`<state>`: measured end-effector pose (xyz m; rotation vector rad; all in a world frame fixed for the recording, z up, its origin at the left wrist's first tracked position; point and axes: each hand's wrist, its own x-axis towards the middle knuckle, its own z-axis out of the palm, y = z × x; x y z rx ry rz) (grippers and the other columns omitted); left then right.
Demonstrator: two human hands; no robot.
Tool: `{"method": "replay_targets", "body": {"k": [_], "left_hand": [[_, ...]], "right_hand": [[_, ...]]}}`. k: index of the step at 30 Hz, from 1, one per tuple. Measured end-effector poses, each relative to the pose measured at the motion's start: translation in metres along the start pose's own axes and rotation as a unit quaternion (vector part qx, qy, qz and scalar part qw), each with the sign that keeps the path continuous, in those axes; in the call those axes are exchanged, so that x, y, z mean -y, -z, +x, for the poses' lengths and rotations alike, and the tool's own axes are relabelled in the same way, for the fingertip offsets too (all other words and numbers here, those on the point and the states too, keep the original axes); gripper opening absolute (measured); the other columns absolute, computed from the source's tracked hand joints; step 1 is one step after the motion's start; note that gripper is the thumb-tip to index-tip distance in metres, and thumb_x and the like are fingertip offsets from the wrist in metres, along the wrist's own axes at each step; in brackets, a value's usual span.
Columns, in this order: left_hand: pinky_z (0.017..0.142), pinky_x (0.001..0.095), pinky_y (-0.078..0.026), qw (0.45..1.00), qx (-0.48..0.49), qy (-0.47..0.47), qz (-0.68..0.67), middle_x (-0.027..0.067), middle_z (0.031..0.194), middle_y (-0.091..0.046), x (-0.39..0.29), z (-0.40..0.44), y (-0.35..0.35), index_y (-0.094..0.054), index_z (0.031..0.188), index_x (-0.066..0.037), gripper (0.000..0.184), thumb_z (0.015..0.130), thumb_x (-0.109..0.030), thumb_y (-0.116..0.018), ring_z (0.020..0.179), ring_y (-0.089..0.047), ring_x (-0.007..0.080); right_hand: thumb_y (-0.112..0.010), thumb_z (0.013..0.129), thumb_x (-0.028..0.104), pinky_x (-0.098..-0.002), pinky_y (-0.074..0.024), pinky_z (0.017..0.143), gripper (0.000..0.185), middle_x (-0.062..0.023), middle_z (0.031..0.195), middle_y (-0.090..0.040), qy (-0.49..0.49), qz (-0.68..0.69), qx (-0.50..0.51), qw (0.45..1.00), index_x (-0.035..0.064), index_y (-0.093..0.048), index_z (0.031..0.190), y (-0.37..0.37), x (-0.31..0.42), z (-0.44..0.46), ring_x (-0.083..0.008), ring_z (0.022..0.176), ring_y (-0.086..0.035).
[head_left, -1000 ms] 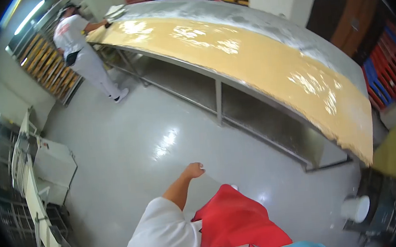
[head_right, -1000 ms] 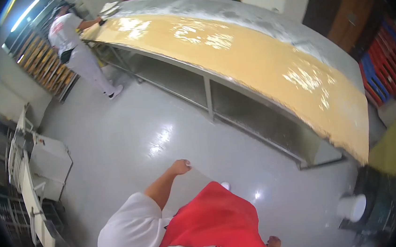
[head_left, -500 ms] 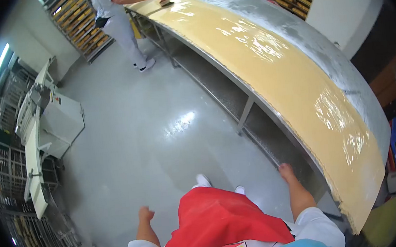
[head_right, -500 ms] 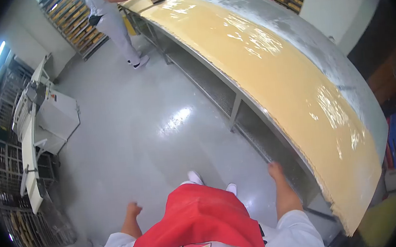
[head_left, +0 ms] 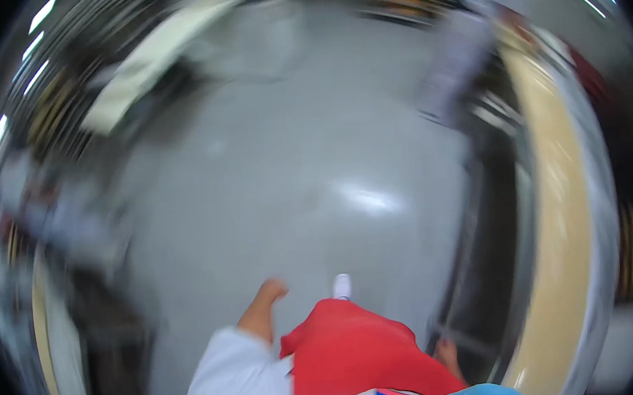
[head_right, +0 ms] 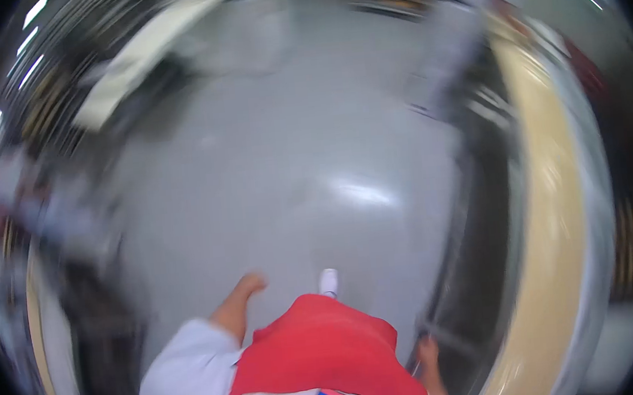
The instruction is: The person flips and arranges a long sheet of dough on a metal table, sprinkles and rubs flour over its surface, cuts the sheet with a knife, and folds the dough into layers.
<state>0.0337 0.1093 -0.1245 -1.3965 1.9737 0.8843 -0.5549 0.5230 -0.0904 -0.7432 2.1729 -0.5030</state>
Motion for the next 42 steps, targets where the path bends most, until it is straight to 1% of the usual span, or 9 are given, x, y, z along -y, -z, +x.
{"method": "replay_targets", "body": {"k": [2,9,18,21,23,26,30,35,42], "left_hand": [[0.058,0.0452,-0.051,0.977,-0.139,0.057,-0.150,0.0182,0.071,-0.067,-0.043,-0.006,0.101,-0.070,0.065,-0.008,0.017,0.065,-0.024,-0.067,0.066,-0.066,0.0323],[0.085,0.0460,-0.051,0.891,-0.337,0.041,-0.303,0.0190,0.103,-0.068,-0.122,0.034,0.328,-0.072,0.096,-0.005,0.030,0.077,-0.021,-0.055,0.098,-0.064,0.0357],[0.089,0.0466,-0.050,0.806,-0.189,0.425,-0.366,0.0187,0.113,-0.066,-0.059,0.030,0.256,-0.071,0.104,-0.007,0.033,0.079,-0.021,-0.056,0.108,-0.061,0.0365],[0.072,0.0431,-0.053,0.857,0.050,0.407,-0.311,0.0130,0.094,-0.071,-0.046,0.019,0.195,-0.071,0.093,-0.010,0.025,0.081,-0.029,-0.060,0.084,-0.068,0.0278],[0.077,0.0438,-0.050,0.948,-0.021,0.257,-0.189,0.0144,0.100,-0.067,-0.083,0.006,0.206,-0.069,0.094,-0.007,0.032,0.085,-0.035,-0.058,0.092,-0.063,0.0298],[0.052,0.0409,-0.051,0.965,-0.201,-0.087,0.148,0.0147,0.072,-0.064,-0.102,0.004,0.221,-0.065,0.093,0.000,0.029,0.092,-0.027,-0.053,0.058,-0.062,0.0289],[0.056,0.0419,-0.051,0.946,0.026,0.212,-0.244,0.0139,0.077,-0.066,-0.105,0.100,0.322,-0.066,0.092,-0.003,0.028,0.090,-0.029,-0.055,0.065,-0.063,0.0288],[0.062,0.0430,-0.051,0.973,0.034,0.141,-0.179,0.0129,0.083,-0.067,-0.077,0.234,0.463,-0.067,0.090,-0.007,0.027,0.087,-0.031,-0.056,0.073,-0.065,0.0288],[0.074,0.0472,-0.053,0.969,0.096,-0.095,0.205,0.0109,0.086,-0.070,-0.038,0.497,0.728,-0.069,0.093,-0.017,0.019,0.083,-0.024,-0.055,0.086,-0.067,0.0313]], "right_hand": [[-0.053,0.090,0.018,-0.0328,-0.0456,0.044,0.020,-0.0059,0.072,-0.061,-0.119,0.016,0.067,0.990,0.0089,-0.059,0.107,0.018,0.056,0.037,-0.0156,0.051,-0.054],[-0.051,0.088,0.012,-0.0335,-0.0431,0.042,0.031,-0.0092,0.078,-0.061,-0.143,-0.003,0.131,0.981,0.0061,-0.054,0.118,0.064,0.219,0.222,-0.0159,0.049,-0.052],[-0.049,0.085,0.004,-0.0344,-0.0400,0.039,0.047,-0.0134,0.085,-0.060,0.050,0.124,0.126,0.983,0.0025,-0.048,0.131,0.140,0.407,0.530,-0.0163,0.046,-0.049],[-0.050,0.083,0.001,-0.0304,-0.0387,0.037,0.056,-0.0098,0.071,-0.058,0.126,0.045,0.096,0.986,0.0026,-0.042,0.138,0.157,0.513,0.589,-0.0139,0.044,-0.047],[-0.054,0.082,0.004,-0.0280,-0.0411,0.041,0.055,-0.0084,0.070,-0.060,0.206,-0.014,0.032,0.978,0.0046,-0.048,0.136,0.149,0.534,0.654,-0.0116,0.046,-0.047],[-0.056,0.080,0.011,-0.0395,-0.0445,0.099,0.047,-0.0194,0.124,-0.061,0.208,-0.100,-0.029,0.973,0.0076,-0.058,0.127,0.169,0.632,0.653,-0.0356,0.118,-0.055],[-0.052,0.083,0.010,-0.0413,-0.0435,0.100,0.043,-0.0190,0.124,-0.060,0.129,-0.132,0.017,0.983,0.0111,-0.059,0.126,0.196,0.728,0.675,-0.0369,0.116,-0.055],[-0.049,0.079,0.006,-0.0421,-0.0441,0.099,0.047,-0.0201,0.122,-0.060,0.172,-0.141,-0.037,0.974,0.0078,-0.059,0.125,0.206,0.705,0.725,-0.0389,0.114,-0.055],[-0.052,0.074,0.008,-0.0410,-0.0392,0.106,0.051,-0.0175,0.129,-0.058,-0.124,-0.140,-0.053,0.981,0.0102,-0.062,0.124,0.237,0.636,0.660,-0.0339,0.122,-0.052]]}}
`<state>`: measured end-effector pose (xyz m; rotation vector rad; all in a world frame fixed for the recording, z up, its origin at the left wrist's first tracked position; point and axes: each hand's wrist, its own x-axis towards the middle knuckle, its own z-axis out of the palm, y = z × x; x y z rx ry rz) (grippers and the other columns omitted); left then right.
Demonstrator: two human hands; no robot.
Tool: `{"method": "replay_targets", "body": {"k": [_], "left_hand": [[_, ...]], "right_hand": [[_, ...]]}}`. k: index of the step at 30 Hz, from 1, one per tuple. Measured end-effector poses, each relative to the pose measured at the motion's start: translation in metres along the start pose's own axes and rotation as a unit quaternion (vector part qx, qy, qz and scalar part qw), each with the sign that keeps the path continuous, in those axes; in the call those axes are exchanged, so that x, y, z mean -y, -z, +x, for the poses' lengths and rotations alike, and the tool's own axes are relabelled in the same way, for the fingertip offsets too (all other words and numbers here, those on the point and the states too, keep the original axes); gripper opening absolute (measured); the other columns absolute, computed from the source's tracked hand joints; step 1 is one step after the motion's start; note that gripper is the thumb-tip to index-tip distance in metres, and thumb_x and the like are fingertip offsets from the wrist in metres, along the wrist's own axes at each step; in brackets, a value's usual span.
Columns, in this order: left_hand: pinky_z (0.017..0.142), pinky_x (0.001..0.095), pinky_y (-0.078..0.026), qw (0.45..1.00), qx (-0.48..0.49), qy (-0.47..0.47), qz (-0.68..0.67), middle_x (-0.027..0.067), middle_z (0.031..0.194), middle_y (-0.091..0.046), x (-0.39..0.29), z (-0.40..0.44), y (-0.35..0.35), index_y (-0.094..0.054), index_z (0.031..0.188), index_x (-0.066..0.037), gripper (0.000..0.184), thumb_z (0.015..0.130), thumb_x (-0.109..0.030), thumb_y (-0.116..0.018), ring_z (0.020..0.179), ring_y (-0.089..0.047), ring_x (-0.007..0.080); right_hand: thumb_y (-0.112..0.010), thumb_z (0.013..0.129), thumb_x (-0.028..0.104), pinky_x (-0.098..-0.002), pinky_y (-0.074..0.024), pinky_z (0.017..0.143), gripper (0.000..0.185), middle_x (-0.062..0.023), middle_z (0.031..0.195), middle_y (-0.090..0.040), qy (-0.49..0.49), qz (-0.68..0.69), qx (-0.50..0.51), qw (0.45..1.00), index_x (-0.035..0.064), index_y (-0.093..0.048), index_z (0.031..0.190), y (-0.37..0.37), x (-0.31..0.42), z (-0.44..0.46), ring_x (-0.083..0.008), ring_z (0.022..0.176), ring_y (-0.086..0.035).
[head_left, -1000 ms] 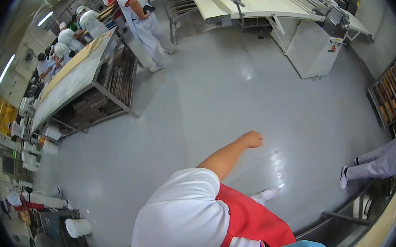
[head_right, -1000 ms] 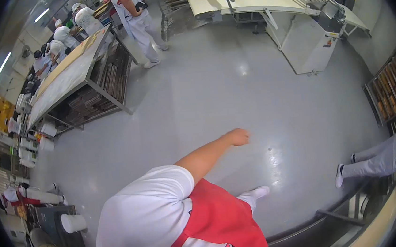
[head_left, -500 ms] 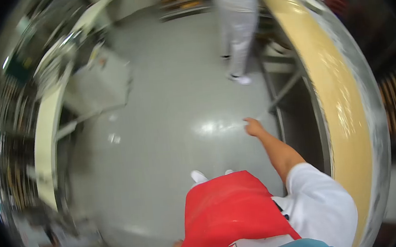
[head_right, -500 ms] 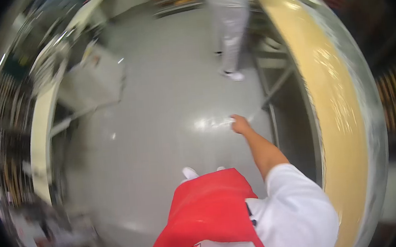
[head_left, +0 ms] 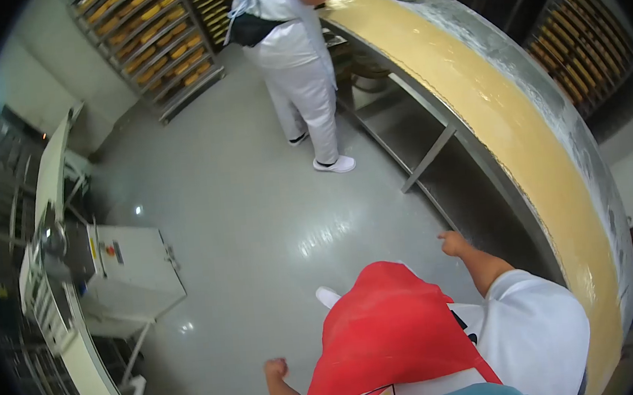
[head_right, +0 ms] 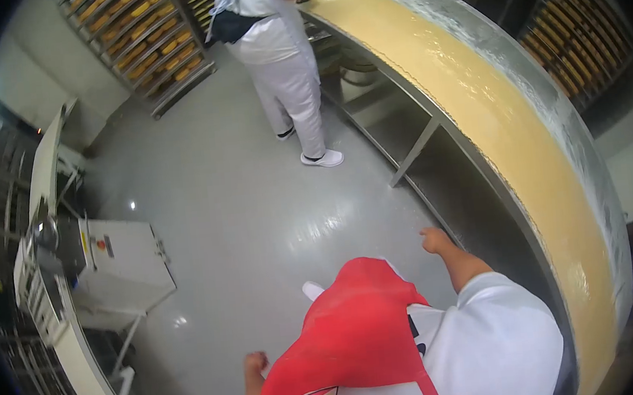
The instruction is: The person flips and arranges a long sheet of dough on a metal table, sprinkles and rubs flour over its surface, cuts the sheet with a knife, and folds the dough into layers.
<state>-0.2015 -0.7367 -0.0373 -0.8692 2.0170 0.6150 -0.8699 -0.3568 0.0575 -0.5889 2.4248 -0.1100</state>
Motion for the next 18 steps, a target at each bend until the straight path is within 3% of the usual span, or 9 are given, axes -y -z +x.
{"method": "replay_targets", "body": {"k": [1,3,4,5,6,7,9,12,18], "left_hand": [[0.072,0.0451,-0.054,0.981,-0.072,-0.054,0.170,0.0102,0.082,-0.070,0.024,0.034,0.056,-0.070,0.088,-0.016,0.019,0.080,-0.025,-0.055,0.085,-0.068,0.0290],[0.064,0.0429,-0.054,0.975,-0.193,0.080,-0.073,0.0121,0.075,-0.069,0.038,0.086,0.178,-0.069,0.073,-0.010,0.020,0.080,-0.022,-0.054,0.072,-0.068,0.0312],[0.055,0.0417,-0.051,0.965,-0.262,-0.003,0.033,0.0135,0.063,-0.064,0.055,0.128,0.228,-0.066,0.070,-0.005,0.026,0.084,-0.020,-0.050,0.055,-0.063,0.0290],[0.048,0.0391,-0.047,0.933,-0.336,-0.046,-0.120,0.0111,0.054,-0.058,0.032,0.128,0.294,-0.061,0.065,-0.003,0.034,0.089,-0.021,-0.047,0.046,-0.056,0.0244],[0.045,0.0334,-0.044,0.817,-0.281,0.028,-0.502,0.0054,0.056,-0.054,0.009,0.151,0.348,-0.059,0.069,-0.007,0.022,0.088,-0.017,-0.053,0.047,-0.053,0.0181],[0.041,0.0280,-0.039,0.848,-0.282,0.039,-0.446,0.0017,0.056,-0.051,-0.019,0.159,0.407,-0.058,0.071,-0.006,0.021,0.089,-0.017,-0.057,0.046,-0.051,0.0144],[0.043,0.0283,-0.042,0.901,-0.277,-0.020,-0.335,0.0025,0.062,-0.055,-0.051,0.194,0.483,-0.062,0.083,-0.003,0.017,0.089,-0.018,-0.058,0.050,-0.053,0.0154],[0.049,0.0287,-0.050,0.869,-0.262,-0.040,-0.418,0.0111,0.079,-0.065,-0.129,0.224,0.551,-0.065,0.104,0.001,0.026,0.086,-0.017,-0.061,0.058,-0.061,0.0180],[0.056,0.0299,-0.053,0.959,-0.107,-0.129,-0.231,0.0156,0.099,-0.068,-0.278,0.232,0.638,-0.057,0.124,0.001,0.047,0.085,-0.023,-0.066,0.064,-0.066,0.0191]], "right_hand": [[-0.052,0.074,0.008,-0.0401,-0.0393,0.106,0.051,-0.0167,0.129,-0.058,-0.050,0.030,-0.008,0.998,0.0106,-0.062,0.124,0.003,-0.002,-0.015,-0.0330,0.122,-0.052],[-0.053,0.075,0.009,-0.0393,-0.0394,0.106,0.051,-0.0160,0.130,-0.057,-0.115,0.075,-0.011,0.990,0.0109,-0.062,0.124,-0.006,-0.002,-0.036,-0.0322,0.123,-0.052],[-0.052,0.075,0.009,-0.0384,-0.0390,0.107,0.051,-0.0162,0.129,-0.058,-0.146,0.104,-0.002,0.984,0.0109,-0.062,0.124,-0.012,-0.002,-0.042,-0.0316,0.123,-0.052],[-0.052,0.075,0.009,-0.0375,-0.0385,0.107,0.051,-0.0164,0.128,-0.059,-0.176,0.133,0.007,0.975,0.0109,-0.062,0.124,-0.021,0.000,-0.044,-0.0311,0.123,-0.052],[-0.052,0.075,0.009,-0.0375,-0.0385,0.107,0.051,-0.0164,0.128,-0.059,-0.188,0.144,0.007,0.971,0.0109,-0.062,0.124,-0.030,0.006,-0.043,-0.0311,0.123,-0.052],[-0.049,0.073,0.004,-0.0375,-0.0485,0.082,0.054,-0.0172,0.124,-0.060,-0.192,0.142,0.008,0.971,0.0104,-0.062,0.125,-0.041,0.009,-0.040,-0.0315,0.101,-0.060],[-0.046,0.072,-0.001,-0.0384,-0.0581,0.054,0.058,-0.0196,0.115,-0.063,-0.209,0.192,0.002,0.959,0.0109,-0.060,0.127,-0.074,0.002,-0.022,-0.0313,0.074,-0.069],[-0.048,0.071,-0.001,-0.0364,-0.0582,0.072,0.056,-0.0190,0.118,-0.063,-0.276,0.263,0.028,0.924,0.0088,-0.061,0.124,-0.059,0.039,0.009,-0.0316,0.088,-0.069],[-0.047,0.069,-0.004,-0.0357,-0.0569,0.059,0.059,-0.0208,0.090,-0.069,-0.277,0.337,-0.020,0.900,0.0099,-0.062,0.124,-0.003,0.072,0.109,-0.0282,0.064,-0.068]]}}
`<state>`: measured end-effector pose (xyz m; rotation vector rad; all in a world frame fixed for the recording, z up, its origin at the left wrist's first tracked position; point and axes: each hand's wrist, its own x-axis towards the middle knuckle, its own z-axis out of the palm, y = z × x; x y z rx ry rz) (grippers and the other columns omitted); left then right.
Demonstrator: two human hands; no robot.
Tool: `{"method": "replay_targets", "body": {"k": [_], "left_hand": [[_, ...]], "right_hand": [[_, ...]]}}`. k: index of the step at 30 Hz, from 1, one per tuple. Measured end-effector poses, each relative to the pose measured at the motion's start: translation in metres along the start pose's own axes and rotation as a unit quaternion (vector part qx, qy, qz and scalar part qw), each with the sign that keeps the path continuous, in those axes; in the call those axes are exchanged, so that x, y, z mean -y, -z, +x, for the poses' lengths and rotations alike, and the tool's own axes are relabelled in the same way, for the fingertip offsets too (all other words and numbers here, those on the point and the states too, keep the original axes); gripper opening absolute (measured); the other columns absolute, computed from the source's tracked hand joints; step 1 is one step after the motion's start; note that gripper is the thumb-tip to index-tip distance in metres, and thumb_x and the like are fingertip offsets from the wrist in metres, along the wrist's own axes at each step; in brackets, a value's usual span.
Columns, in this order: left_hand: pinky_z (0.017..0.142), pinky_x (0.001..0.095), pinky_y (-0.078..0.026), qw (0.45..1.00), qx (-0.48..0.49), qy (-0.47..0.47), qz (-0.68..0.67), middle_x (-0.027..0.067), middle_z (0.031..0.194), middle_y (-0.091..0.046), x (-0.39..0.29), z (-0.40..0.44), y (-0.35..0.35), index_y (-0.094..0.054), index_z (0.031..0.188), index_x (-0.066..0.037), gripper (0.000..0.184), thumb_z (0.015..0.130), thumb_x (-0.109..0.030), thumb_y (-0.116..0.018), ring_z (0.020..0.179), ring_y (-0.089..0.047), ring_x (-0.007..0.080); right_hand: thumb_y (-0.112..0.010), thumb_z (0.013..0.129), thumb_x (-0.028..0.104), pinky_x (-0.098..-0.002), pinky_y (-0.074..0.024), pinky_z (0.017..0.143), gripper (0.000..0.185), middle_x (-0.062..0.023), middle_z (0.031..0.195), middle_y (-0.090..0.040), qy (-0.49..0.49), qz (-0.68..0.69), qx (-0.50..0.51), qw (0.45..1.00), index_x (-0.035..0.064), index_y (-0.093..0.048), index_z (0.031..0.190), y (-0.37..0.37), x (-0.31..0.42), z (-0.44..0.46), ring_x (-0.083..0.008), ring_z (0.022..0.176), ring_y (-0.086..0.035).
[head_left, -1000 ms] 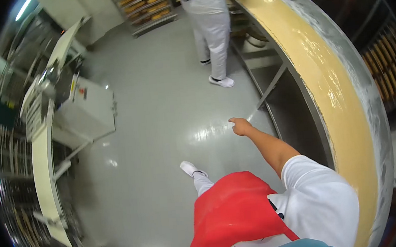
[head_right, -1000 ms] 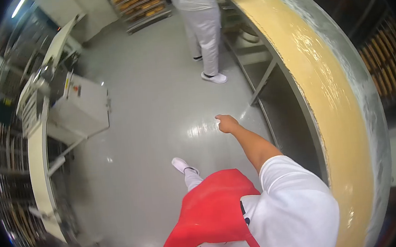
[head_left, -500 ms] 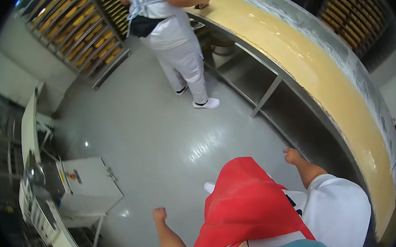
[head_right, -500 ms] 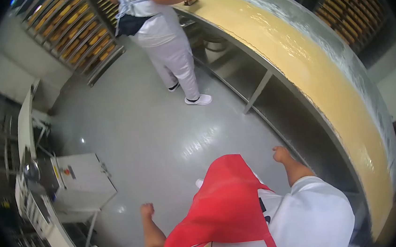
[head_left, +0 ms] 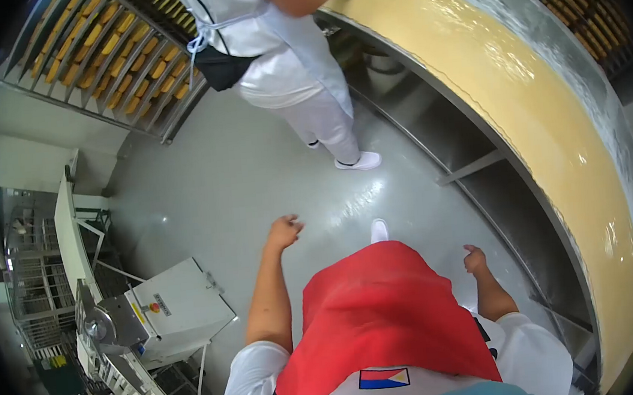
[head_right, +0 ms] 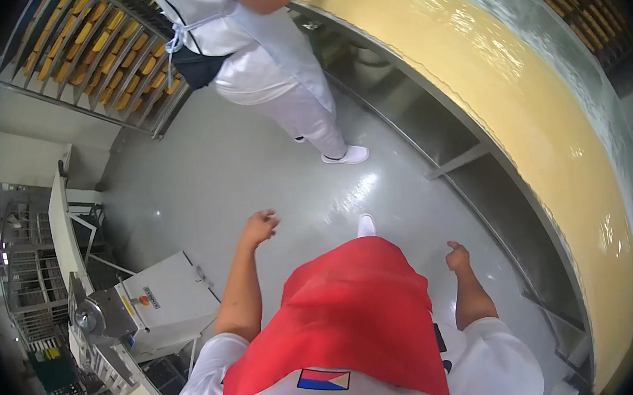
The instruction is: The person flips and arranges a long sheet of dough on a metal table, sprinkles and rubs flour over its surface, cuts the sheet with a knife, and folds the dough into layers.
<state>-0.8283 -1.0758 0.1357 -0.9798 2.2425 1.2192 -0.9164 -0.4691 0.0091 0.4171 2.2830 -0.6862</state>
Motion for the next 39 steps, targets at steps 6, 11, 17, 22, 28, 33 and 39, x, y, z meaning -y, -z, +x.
{"method": "replay_targets", "body": {"k": [6,11,17,22,28,33,39], "left_hand": [[0.066,0.0321,-0.051,0.984,0.075,-0.145,0.077,0.0144,0.091,-0.069,-0.119,0.060,0.006,-0.061,0.121,-0.001,0.044,0.086,-0.026,-0.065,0.074,-0.065,0.0175],[0.077,0.0367,-0.051,0.926,0.159,-0.322,0.118,0.0158,0.094,-0.069,-0.198,0.103,-0.001,-0.064,0.118,-0.005,0.040,0.085,-0.027,-0.065,0.080,-0.066,0.0250],[0.082,0.0387,-0.050,0.822,0.275,-0.473,0.159,0.0182,0.098,-0.068,-0.230,0.129,-0.004,-0.063,0.117,-0.002,0.041,0.084,-0.027,-0.063,0.088,-0.066,0.0327],[0.083,0.0462,-0.050,0.704,0.327,-0.468,0.423,0.0246,0.092,-0.067,-0.145,0.187,-0.011,-0.071,0.086,-0.001,0.030,0.078,-0.023,-0.053,0.088,-0.066,0.0375],[0.090,0.0441,-0.050,0.864,0.114,-0.195,0.449,0.0232,0.106,-0.067,0.075,0.269,0.093,-0.073,0.091,-0.002,0.029,0.075,-0.019,-0.054,0.101,-0.065,0.0356],[0.053,0.0435,-0.052,0.946,0.130,0.057,0.293,0.0191,0.072,-0.064,0.160,0.222,0.232,-0.063,0.077,0.003,0.019,0.079,-0.014,-0.056,0.057,-0.064,0.0303],[0.050,0.0431,-0.056,0.975,0.058,0.196,0.093,0.0186,0.084,-0.064,0.167,0.183,0.308,-0.064,0.095,0.002,0.022,0.083,-0.017,-0.066,0.062,-0.068,0.0307]], "right_hand": [[-0.048,0.067,-0.005,-0.0359,-0.0525,0.050,0.063,-0.0140,0.067,-0.065,0.018,0.091,-0.091,0.992,0.0104,-0.060,0.127,0.024,0.051,0.031,-0.0230,0.052,-0.063],[-0.050,0.071,-0.005,-0.0363,-0.0484,0.041,0.058,-0.0098,0.063,-0.058,-0.079,0.171,-0.146,0.971,0.0077,-0.059,0.127,-0.019,0.015,-0.014,-0.0191,0.049,-0.057],[-0.054,0.071,0.005,-0.0368,-0.0522,0.045,0.052,-0.0152,0.067,-0.066,-0.214,0.163,-0.089,0.959,0.0064,-0.061,0.123,-0.135,0.003,-0.147,-0.0260,0.046,-0.062],[-0.055,0.073,0.000,-0.0344,-0.0489,0.038,0.051,-0.0148,0.074,-0.067,-0.297,0.299,-0.132,0.897,0.0034,-0.060,0.124,-0.203,0.010,-0.223,-0.0220,0.048,-0.061],[-0.065,0.068,0.017,-0.0396,-0.0542,0.080,0.027,-0.0136,0.089,-0.072,-0.235,-0.023,-0.119,0.964,0.0065,-0.072,0.093,-0.213,0.003,-0.231,-0.0289,0.086,-0.069],[-0.061,0.086,0.033,-0.0341,-0.0509,0.049,0.033,-0.0060,0.051,-0.059,-0.154,-0.124,-0.029,0.980,0.0071,-0.061,0.065,-0.163,0.059,-0.187,-0.0174,0.042,-0.058],[-0.064,0.083,0.018,-0.0342,-0.0394,0.034,0.023,-0.0070,0.051,-0.052,-0.232,0.245,-0.147,0.930,0.0064,-0.055,0.066,-0.132,0.140,-0.123,-0.0171,0.038,-0.048]]}}
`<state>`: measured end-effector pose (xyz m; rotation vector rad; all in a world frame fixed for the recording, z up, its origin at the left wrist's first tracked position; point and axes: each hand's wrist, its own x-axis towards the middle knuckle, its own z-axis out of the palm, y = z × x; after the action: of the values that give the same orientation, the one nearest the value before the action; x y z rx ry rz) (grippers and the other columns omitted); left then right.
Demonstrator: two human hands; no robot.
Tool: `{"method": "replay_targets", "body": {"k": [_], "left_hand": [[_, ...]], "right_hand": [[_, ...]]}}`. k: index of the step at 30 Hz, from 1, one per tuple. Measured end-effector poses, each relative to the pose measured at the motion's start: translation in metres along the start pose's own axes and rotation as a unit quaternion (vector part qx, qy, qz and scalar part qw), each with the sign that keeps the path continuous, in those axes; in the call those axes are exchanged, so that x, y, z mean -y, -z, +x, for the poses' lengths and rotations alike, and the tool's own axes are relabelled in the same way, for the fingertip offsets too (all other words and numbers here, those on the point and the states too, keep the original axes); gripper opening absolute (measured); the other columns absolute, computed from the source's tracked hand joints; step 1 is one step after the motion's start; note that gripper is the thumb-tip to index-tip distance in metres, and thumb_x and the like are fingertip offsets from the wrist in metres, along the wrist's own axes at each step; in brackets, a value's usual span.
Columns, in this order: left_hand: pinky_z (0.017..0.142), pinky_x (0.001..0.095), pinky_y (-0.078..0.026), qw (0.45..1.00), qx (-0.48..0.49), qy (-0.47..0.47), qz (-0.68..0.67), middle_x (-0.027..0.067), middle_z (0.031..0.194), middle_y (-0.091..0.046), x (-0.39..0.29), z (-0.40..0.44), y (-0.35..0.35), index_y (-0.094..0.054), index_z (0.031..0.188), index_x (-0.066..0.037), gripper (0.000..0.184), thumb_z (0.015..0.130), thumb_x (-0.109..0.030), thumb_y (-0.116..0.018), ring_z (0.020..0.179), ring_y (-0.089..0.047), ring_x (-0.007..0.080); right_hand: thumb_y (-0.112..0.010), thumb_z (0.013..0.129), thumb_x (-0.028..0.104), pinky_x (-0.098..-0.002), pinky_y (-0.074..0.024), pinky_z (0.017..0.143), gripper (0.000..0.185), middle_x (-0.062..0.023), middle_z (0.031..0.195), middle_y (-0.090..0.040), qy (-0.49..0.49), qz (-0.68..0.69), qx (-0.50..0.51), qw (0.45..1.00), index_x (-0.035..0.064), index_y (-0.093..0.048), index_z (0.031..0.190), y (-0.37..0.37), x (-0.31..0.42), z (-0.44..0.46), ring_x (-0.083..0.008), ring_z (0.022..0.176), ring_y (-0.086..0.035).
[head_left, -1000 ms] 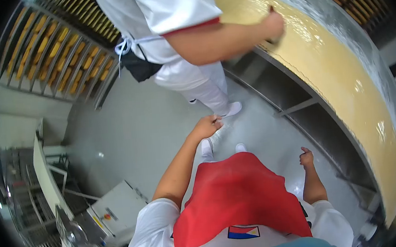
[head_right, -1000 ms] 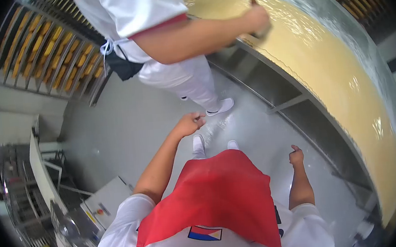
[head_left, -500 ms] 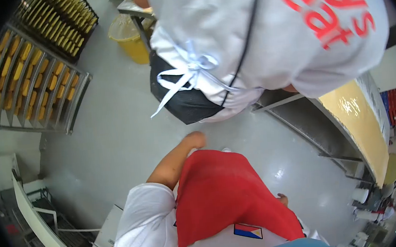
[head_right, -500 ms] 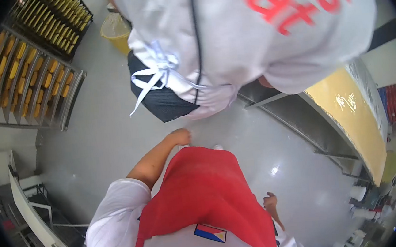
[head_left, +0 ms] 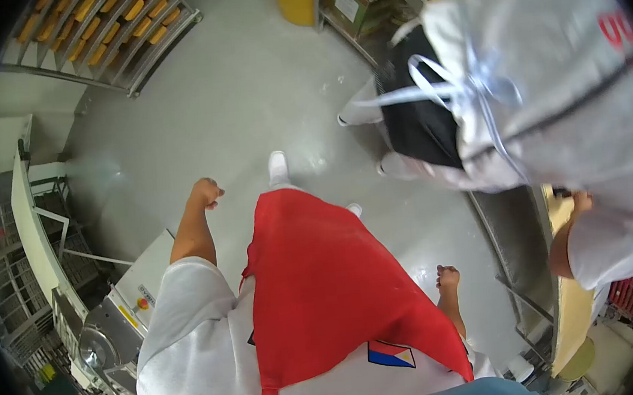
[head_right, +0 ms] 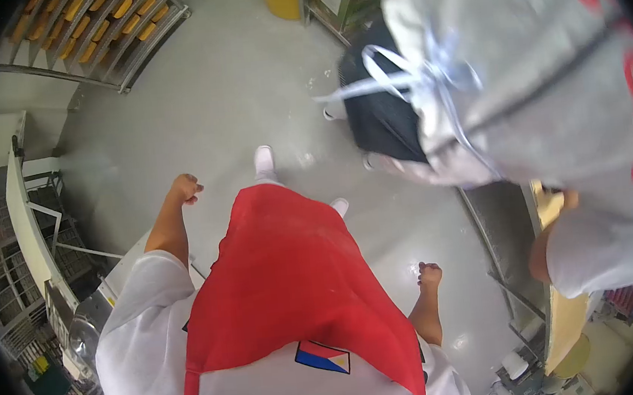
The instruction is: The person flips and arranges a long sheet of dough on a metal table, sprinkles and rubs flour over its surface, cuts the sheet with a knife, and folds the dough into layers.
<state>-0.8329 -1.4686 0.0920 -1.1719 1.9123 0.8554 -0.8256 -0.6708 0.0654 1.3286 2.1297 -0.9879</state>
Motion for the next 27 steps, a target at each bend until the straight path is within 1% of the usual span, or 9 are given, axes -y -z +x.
{"method": "replay_targets", "body": {"k": [2,5,7,9,10,12,20,23,27], "left_hand": [[0.066,0.0415,-0.055,0.989,0.060,-0.097,0.091,0.0153,0.093,-0.066,0.030,0.046,0.008,-0.064,0.105,-0.004,0.029,0.079,-0.017,-0.067,0.077,-0.066,0.0301],[0.094,0.0386,-0.048,0.693,0.058,-0.463,0.549,0.0083,0.115,-0.066,0.043,0.152,0.026,-0.061,0.125,-0.021,0.058,0.068,-0.020,-0.069,0.108,-0.058,0.0298],[0.084,0.0361,-0.051,0.727,-0.040,-0.512,0.455,0.0089,0.116,-0.066,0.019,0.202,0.052,-0.060,0.126,-0.015,0.052,0.074,-0.016,-0.066,0.093,-0.062,0.0262],[0.076,0.0336,-0.052,0.959,0.083,-0.258,0.076,0.0096,0.114,-0.065,-0.079,0.140,0.108,-0.057,0.127,-0.008,0.046,0.083,-0.019,-0.065,0.087,-0.062,0.0226],[0.071,0.0323,-0.052,0.981,0.055,-0.138,-0.125,0.0100,0.113,-0.064,-0.139,0.093,0.141,-0.056,0.128,-0.004,0.045,0.087,-0.021,-0.064,0.084,-0.062,0.0209],[0.063,0.0290,-0.050,0.962,0.065,-0.226,-0.142,0.0087,0.104,-0.063,-0.231,0.111,0.153,-0.056,0.125,-0.001,0.041,0.090,-0.021,-0.061,0.075,-0.059,0.0168],[0.060,0.0244,-0.050,0.813,0.201,-0.492,-0.238,0.0029,0.081,-0.061,-0.546,0.064,0.178,-0.064,0.098,-0.003,0.015,0.095,-0.015,-0.055,0.069,-0.058,0.0107],[0.063,0.0264,-0.051,0.801,0.229,-0.489,-0.258,0.0031,0.084,-0.062,-0.642,0.046,0.172,-0.062,0.095,-0.003,0.016,0.094,-0.018,-0.058,0.073,-0.058,0.0115],[0.061,0.0260,-0.053,0.795,0.245,-0.487,-0.267,0.0057,0.081,-0.061,-0.756,0.028,0.179,-0.060,0.094,0.001,0.015,0.095,-0.012,-0.052,0.069,-0.060,0.0140]], "right_hand": [[-0.063,0.082,0.017,-0.0338,-0.0388,0.034,0.019,-0.0069,0.052,-0.052,0.010,-0.064,0.005,0.998,0.0058,-0.055,0.068,-0.012,0.010,0.003,-0.0168,0.038,-0.048],[-0.064,0.077,0.015,-0.0334,-0.0399,0.034,0.017,-0.0087,0.055,-0.056,-0.050,-0.084,0.026,0.995,0.0036,-0.057,0.068,-0.061,0.053,-0.035,-0.0183,0.039,-0.049],[-0.065,0.077,0.015,-0.0338,-0.0413,0.035,0.018,-0.0097,0.056,-0.057,-0.061,-0.035,0.040,0.997,0.0027,-0.057,0.067,-0.112,0.073,-0.063,-0.0191,0.041,-0.051],[-0.065,0.078,0.016,-0.0354,-0.0447,0.036,0.019,-0.0109,0.058,-0.059,-0.061,-0.229,0.055,0.970,0.0003,-0.058,0.068,-0.153,0.102,-0.138,-0.0214,0.043,-0.056],[-0.065,0.078,0.016,-0.0354,-0.0447,0.036,0.019,-0.0109,0.058,-0.059,-0.070,-0.203,0.045,0.976,0.0003,-0.058,0.068,-0.166,0.106,-0.158,-0.0214,0.043,-0.056],[-0.065,0.080,0.016,-0.0369,-0.0481,0.038,0.020,-0.0125,0.059,-0.060,0.042,-0.294,0.100,0.950,-0.0014,-0.060,0.071,-0.201,0.121,-0.149,-0.0225,0.046,-0.059],[-0.061,0.082,0.012,-0.0392,-0.0493,0.039,0.017,-0.0140,0.057,-0.060,-0.012,-0.073,0.090,0.993,-0.0016,-0.061,0.072,-0.277,0.138,-0.134,-0.0239,0.046,-0.060],[-0.052,0.086,0.008,-0.0402,-0.0450,0.036,0.018,-0.0169,0.062,-0.059,-0.212,0.144,0.011,0.967,-0.0011,-0.056,0.071,-0.282,0.175,-0.130,-0.0261,0.047,-0.058],[-0.050,0.086,0.009,-0.0386,-0.0410,0.037,0.015,-0.0148,0.062,-0.055,-0.245,0.307,0.042,0.919,-0.0008,-0.053,0.074,-0.307,0.196,-0.104,-0.0231,0.046,-0.052]]}}
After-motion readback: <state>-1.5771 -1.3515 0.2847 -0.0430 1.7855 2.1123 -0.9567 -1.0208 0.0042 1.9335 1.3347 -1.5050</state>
